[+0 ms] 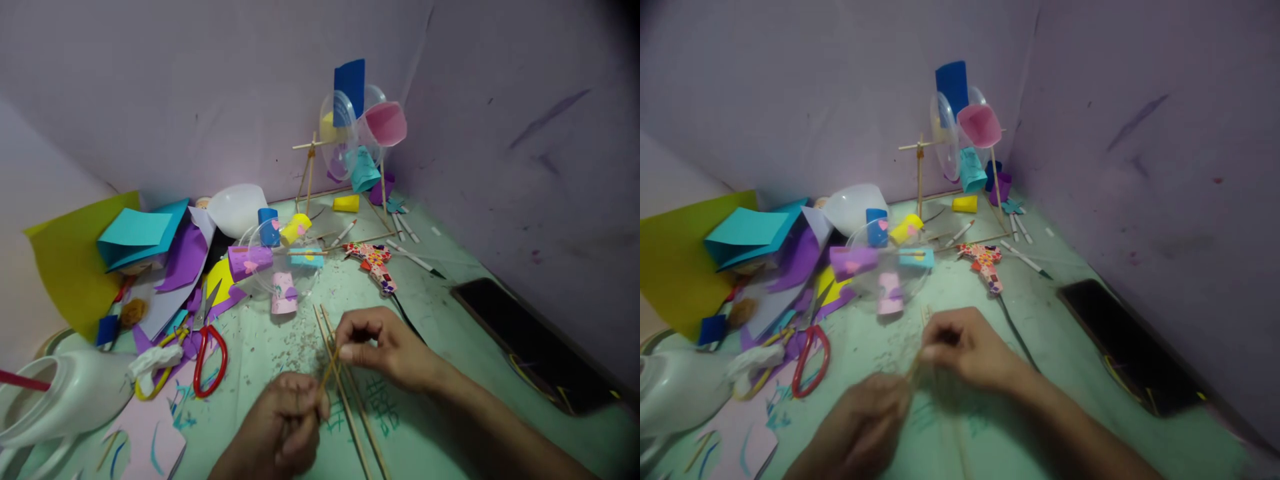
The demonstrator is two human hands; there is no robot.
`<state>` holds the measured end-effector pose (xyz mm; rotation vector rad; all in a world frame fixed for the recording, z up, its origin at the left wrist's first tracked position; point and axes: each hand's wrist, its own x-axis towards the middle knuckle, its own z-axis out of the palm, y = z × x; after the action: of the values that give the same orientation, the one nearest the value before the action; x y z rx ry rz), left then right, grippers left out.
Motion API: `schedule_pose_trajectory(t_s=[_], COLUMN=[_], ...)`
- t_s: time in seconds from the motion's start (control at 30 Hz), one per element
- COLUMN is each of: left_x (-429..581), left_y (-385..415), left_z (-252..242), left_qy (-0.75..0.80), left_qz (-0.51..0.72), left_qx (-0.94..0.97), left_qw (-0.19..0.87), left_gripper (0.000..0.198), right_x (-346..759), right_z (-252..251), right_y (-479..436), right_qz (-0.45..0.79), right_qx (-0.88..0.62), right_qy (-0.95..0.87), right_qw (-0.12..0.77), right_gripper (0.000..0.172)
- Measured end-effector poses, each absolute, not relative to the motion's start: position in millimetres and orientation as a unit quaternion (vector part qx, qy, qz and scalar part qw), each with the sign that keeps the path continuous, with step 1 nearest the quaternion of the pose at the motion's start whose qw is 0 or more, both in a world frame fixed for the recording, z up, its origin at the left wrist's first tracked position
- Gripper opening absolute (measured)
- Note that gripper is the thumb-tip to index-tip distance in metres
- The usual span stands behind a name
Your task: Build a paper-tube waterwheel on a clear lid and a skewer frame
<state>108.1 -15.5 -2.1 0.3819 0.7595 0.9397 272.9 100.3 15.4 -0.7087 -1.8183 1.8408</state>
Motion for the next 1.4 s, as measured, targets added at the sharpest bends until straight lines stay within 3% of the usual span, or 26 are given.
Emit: schedule_pose_trajectory(t_s=[0.1,0.23,0.4,0.5,0.6,0.8,1.0,1.2,1.4], left_x=[114.3,110.9,95.9,93.5,97.8,104.7,102.7,96.6,91.5], left_y=[-17.5,-19.7,-16.5,-11.7,-7.0,-2.8,-6.2,-6.1,-2.0], left_z=[-0.6,6.1,5.9,11.2,16.6,12.0,5.4,-0.1,-3.5], left_qy=[0.383,0.498,0.623,0.685,0.712,0.731,0.730,0.731,0.730], left_qz=[0.325,0.245,0.347,0.423,0.419,0.357,0.351,0.389,0.426], left_qx=[0.259,0.314,0.281,0.250,0.238,0.285,0.324,0.314,0.287], left_qw=[0.825,0.770,0.642,0.539,0.511,0.507,0.488,0.465,0.451], left_gripper=[0.020,0.009,0.035,0.037,0.032,0.028,0.032,0.029,0.027], right_x=[269.2,268.9,286.8,294.7,289.5,269.4,274.7,271.4,274.5], right_z=[15.9,11.3,12.4,13.1,8.9,-5.0,-4.1,-6.0,-6.8], right_y=[85.6,84.2,118.6,130.7,126.4,114.6,118.6,113.4,121.2], right_qz=[0.666,0.641,0.489,0.369,0.306,0.270,0.266,0.240,0.177], right_qx=[-0.183,-0.145,-0.406,-0.480,-0.468,-0.462,-0.397,-0.384,-0.494], right_qy=[-0.703,-0.751,-0.750,-0.789,-0.828,-0.839,-0.878,-0.891,-0.846], right_qw=[0.170,0.061,0.182,0.098,0.046,0.099,0.033,0.020,0.091], right_gripper=[0.012,0.005,0.015,0.014,0.014,0.021,0.020,0.017,0.020])
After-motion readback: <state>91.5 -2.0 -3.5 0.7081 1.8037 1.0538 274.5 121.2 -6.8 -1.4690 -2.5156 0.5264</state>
